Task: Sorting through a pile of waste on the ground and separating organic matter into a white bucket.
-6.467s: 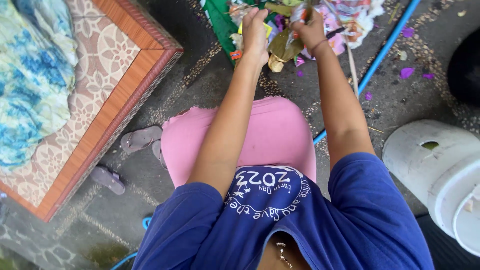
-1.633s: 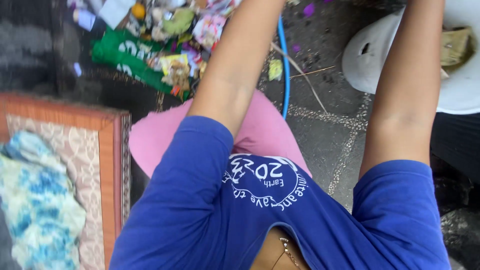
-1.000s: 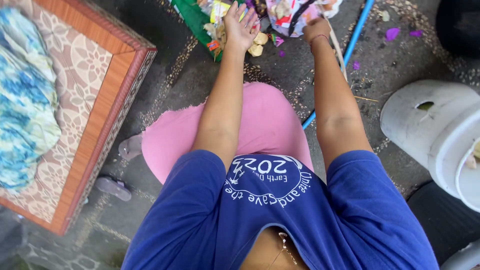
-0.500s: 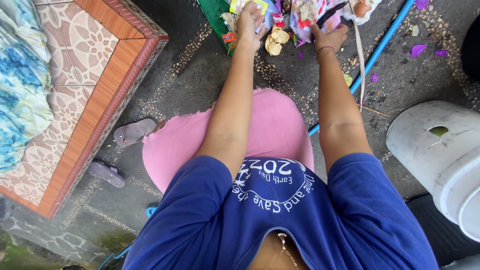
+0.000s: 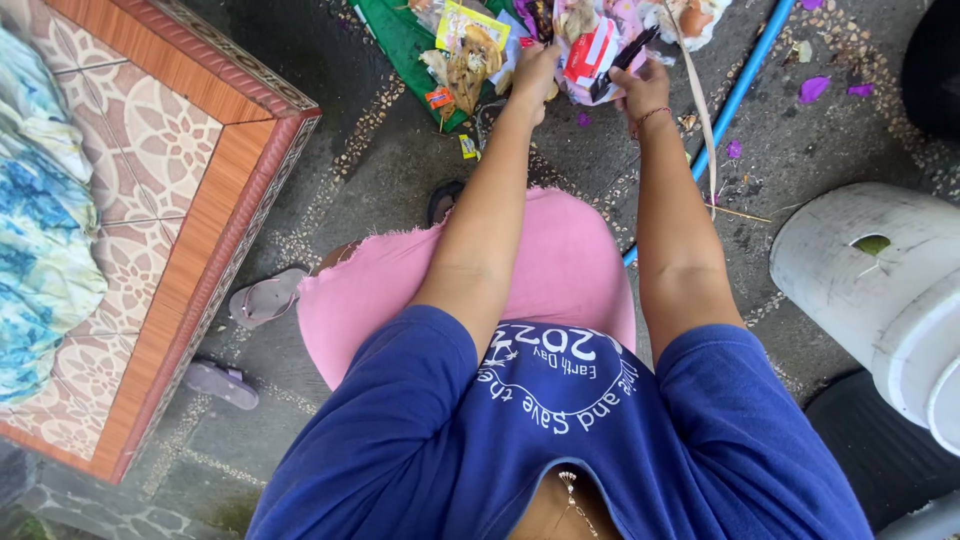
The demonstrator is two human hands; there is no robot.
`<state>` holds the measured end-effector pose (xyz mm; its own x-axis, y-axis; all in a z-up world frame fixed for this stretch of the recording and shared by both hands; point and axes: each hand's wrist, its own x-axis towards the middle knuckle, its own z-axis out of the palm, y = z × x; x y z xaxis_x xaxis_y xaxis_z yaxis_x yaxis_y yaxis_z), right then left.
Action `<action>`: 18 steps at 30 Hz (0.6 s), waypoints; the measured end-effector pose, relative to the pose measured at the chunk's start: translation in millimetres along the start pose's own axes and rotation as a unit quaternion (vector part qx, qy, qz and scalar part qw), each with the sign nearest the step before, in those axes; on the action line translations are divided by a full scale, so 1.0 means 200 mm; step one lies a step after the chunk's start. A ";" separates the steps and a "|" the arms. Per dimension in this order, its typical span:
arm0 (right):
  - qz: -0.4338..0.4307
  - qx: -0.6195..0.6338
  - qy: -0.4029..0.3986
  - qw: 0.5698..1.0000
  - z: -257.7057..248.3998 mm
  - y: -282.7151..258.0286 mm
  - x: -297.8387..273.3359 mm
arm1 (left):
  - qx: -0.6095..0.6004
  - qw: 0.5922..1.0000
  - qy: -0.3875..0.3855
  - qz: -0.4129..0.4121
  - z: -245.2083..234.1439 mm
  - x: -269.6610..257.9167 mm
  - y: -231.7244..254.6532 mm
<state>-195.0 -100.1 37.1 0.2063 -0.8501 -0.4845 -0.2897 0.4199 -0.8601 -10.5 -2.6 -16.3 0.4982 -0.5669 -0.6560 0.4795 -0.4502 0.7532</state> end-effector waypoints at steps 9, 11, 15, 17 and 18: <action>0.135 0.246 -0.189 0.941 -0.21 -0.06 -0.15 | -0.111 0.987 0.016 -0.118 0.08 -0.25 0.27; 0.133 0.280 -0.204 0.929 -0.24 -0.16 -0.21 | -0.096 0.987 0.006 -0.128 0.11 -0.25 0.28; 0.089 0.312 -0.214 0.921 -0.33 -0.36 -0.28 | -0.141 0.980 -0.068 -0.122 0.15 -0.20 0.28; 0.057 0.309 -0.224 0.923 -0.37 -0.54 -0.34 | -0.332 0.901 -0.268 -0.076 0.21 -0.39 0.52; 0.059 0.312 -0.215 0.924 -0.40 -0.54 -0.38 | -0.328 0.901 -0.272 -0.084 0.23 -0.45 0.57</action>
<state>-253.2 -106.8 179.4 0.5985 -0.6387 -0.4835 0.2333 0.7163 -0.6576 -33.5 -34.4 130.3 0.0361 -0.8635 -0.5031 0.9277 -0.1582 0.3382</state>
